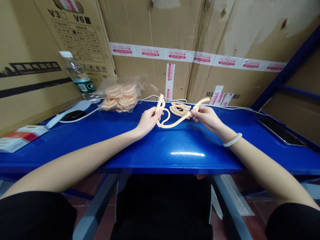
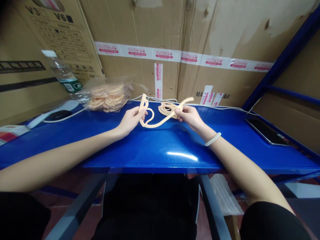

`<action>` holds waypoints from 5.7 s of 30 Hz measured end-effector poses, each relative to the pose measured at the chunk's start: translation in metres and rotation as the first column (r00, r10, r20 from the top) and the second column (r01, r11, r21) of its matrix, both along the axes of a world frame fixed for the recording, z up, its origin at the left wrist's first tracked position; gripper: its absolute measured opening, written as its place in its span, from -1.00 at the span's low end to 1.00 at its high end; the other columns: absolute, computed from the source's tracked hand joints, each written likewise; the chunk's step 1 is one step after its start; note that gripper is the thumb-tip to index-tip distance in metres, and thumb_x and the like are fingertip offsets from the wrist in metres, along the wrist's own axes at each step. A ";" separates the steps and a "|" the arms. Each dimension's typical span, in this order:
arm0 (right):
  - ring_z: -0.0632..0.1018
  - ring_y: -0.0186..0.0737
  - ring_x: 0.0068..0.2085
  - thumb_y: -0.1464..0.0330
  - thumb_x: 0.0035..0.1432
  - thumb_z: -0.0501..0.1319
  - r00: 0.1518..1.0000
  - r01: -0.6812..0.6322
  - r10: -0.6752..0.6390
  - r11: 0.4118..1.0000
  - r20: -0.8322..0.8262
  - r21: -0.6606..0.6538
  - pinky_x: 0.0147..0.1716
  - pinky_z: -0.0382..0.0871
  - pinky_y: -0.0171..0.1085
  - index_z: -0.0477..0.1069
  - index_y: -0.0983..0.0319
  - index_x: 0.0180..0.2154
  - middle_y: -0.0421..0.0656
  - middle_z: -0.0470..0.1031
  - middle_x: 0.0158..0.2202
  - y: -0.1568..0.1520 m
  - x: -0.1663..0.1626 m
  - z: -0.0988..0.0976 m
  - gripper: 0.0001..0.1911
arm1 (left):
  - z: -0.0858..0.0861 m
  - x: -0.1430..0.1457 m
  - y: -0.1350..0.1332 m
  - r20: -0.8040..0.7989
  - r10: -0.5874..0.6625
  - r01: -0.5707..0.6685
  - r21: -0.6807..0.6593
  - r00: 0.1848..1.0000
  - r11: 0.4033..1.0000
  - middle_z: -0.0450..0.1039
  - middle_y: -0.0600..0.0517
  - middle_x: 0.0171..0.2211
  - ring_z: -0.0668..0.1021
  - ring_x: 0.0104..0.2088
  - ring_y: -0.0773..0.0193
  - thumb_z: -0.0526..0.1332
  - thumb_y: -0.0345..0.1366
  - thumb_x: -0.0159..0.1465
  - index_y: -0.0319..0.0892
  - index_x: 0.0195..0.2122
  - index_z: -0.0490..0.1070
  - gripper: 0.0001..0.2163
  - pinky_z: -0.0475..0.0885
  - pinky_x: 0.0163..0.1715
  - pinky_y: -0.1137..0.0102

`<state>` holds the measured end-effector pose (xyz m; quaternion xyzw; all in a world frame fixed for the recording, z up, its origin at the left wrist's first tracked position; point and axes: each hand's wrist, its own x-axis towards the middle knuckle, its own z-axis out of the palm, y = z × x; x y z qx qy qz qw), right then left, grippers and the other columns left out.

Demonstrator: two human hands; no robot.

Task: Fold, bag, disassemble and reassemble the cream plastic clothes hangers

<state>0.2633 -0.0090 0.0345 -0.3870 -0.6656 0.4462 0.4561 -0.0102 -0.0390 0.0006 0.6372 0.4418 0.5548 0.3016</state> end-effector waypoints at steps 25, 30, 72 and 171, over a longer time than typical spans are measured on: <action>0.60 -0.12 -0.20 0.24 0.47 0.12 0.857 -0.443 0.082 0.623 0.509 0.645 -0.12 0.51 -0.11 0.63 0.16 -0.21 -0.05 0.62 -0.21 -0.037 -0.021 0.004 -0.67 | 0.011 0.013 -0.020 -0.426 -0.453 0.437 -0.142 0.783 0.888 0.45 0.08 -0.50 0.40 -0.46 0.29 0.16 -0.03 0.36 -0.20 -0.29 0.56 -0.66 0.20 -0.43 0.42; 0.56 -0.14 -0.22 0.33 0.54 -0.08 0.738 -0.550 -0.128 0.455 0.662 0.701 -0.21 0.44 -0.18 0.59 0.17 -0.20 -0.05 0.60 -0.23 -0.040 -0.018 0.006 -0.54 | 0.011 0.016 -0.021 -0.534 -0.372 0.433 -0.011 0.759 0.901 0.42 0.09 -0.53 0.41 -0.48 0.29 0.07 -0.13 0.41 -0.18 -0.37 0.48 -0.68 0.22 -0.37 0.40; 0.39 0.15 0.27 0.37 0.43 0.08 0.606 -0.508 -0.285 0.579 0.742 0.638 0.24 0.31 0.15 0.43 0.27 0.19 0.13 0.46 0.20 -0.026 -0.017 0.007 -0.63 | 0.013 0.024 -0.020 0.512 -0.228 0.399 -0.253 0.828 0.881 0.63 -0.08 -0.18 0.60 -0.37 0.32 0.17 -0.33 0.48 -0.21 0.02 0.37 -0.86 0.51 -0.33 0.44; 0.58 0.04 0.04 0.53 0.13 0.27 0.493 -0.456 -0.108 0.813 0.863 0.362 0.06 0.46 -0.04 0.54 0.26 0.06 0.05 0.55 0.06 0.004 0.044 0.016 -0.57 | 0.019 0.020 -0.021 0.604 -0.027 0.383 -0.470 0.797 0.795 0.48 -0.04 -0.53 0.60 -0.45 0.26 -0.02 -0.33 0.55 -0.24 -0.42 0.34 -0.63 0.61 -0.23 0.29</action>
